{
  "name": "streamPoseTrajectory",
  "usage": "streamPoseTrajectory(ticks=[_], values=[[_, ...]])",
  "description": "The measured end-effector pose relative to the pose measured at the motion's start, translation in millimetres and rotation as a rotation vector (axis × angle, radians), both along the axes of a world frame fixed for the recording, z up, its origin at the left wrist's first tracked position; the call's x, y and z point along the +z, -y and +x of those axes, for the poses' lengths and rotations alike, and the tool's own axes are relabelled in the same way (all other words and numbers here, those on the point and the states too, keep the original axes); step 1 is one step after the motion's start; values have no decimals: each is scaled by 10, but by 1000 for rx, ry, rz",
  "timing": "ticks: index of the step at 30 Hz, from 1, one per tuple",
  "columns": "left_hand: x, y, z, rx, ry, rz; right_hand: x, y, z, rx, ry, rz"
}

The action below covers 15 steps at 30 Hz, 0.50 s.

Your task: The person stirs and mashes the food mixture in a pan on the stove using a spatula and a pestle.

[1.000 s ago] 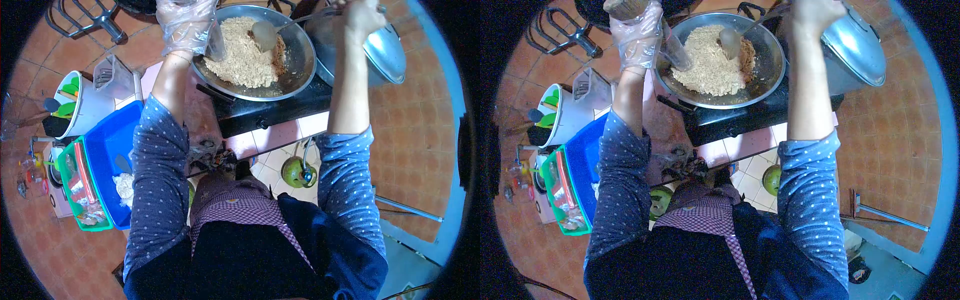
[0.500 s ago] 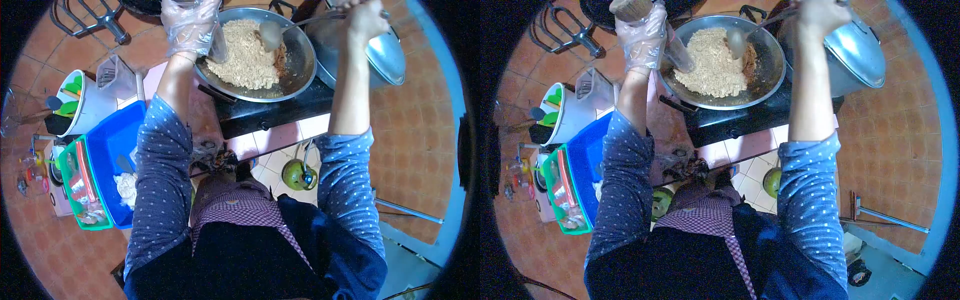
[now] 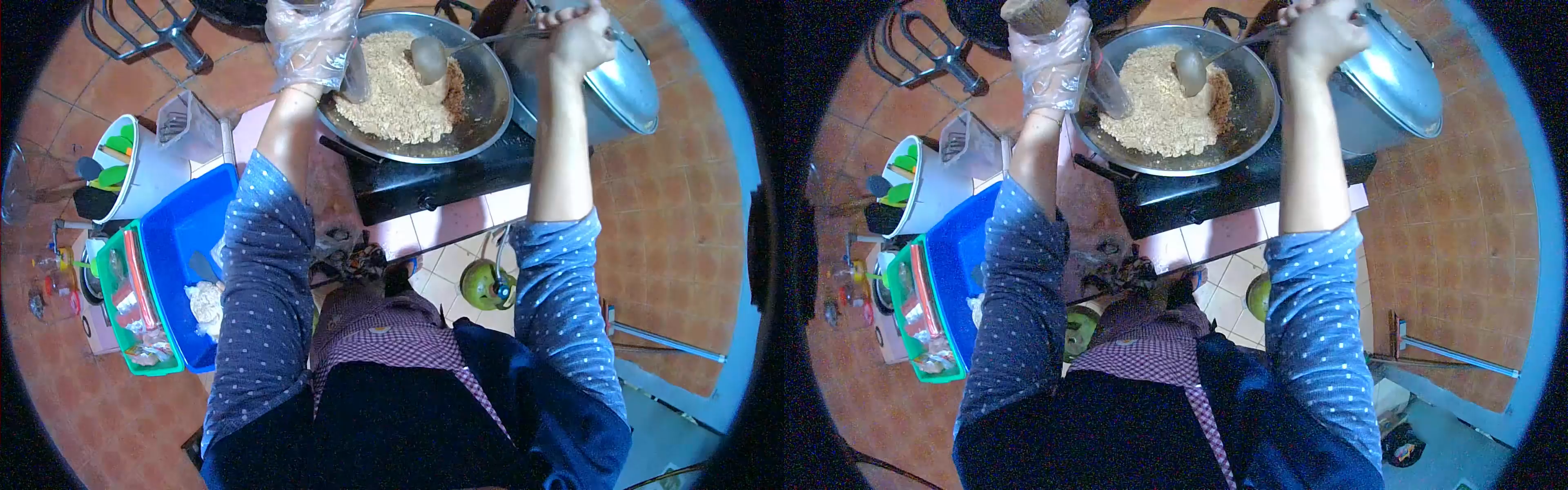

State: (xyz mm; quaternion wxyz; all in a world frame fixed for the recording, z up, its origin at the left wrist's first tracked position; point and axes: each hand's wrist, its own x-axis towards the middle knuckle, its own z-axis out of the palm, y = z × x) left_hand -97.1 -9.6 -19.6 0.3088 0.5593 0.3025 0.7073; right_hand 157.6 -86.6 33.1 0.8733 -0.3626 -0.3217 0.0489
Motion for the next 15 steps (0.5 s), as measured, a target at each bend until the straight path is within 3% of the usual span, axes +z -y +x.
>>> streamPoseTrajectory(ticks=[3, 5, 7, 9, 11, 12, 14, 15], values=[[-16, 4, -25, -1, 1, -8, 448, 265, -235, -125, 99, 81], [-21, 0, -14, -5, -4, -16, 767, 590, -404, 60, 137, 143], [-27, -8, -15, -6, -3, -14, 749, 682, -279, 188, 234, 202], [-46, -33, -8, -10, -6, -10, 455, 366, -267, -347, 124, -65], [-57, -50, 19, -11, -4, -5, -157, 21, -427, -43, -76, -61], [-56, -63, 4, -5, 6, 5, -89, 10, -366, -34, -71, -49], [-87, -52, 2, -19, -5, -6, -53, 183, -191, 953, -615, 158], [-74, -69, 13, -22, 1, 2, -30, 130, -168, 953, -602, 167]])
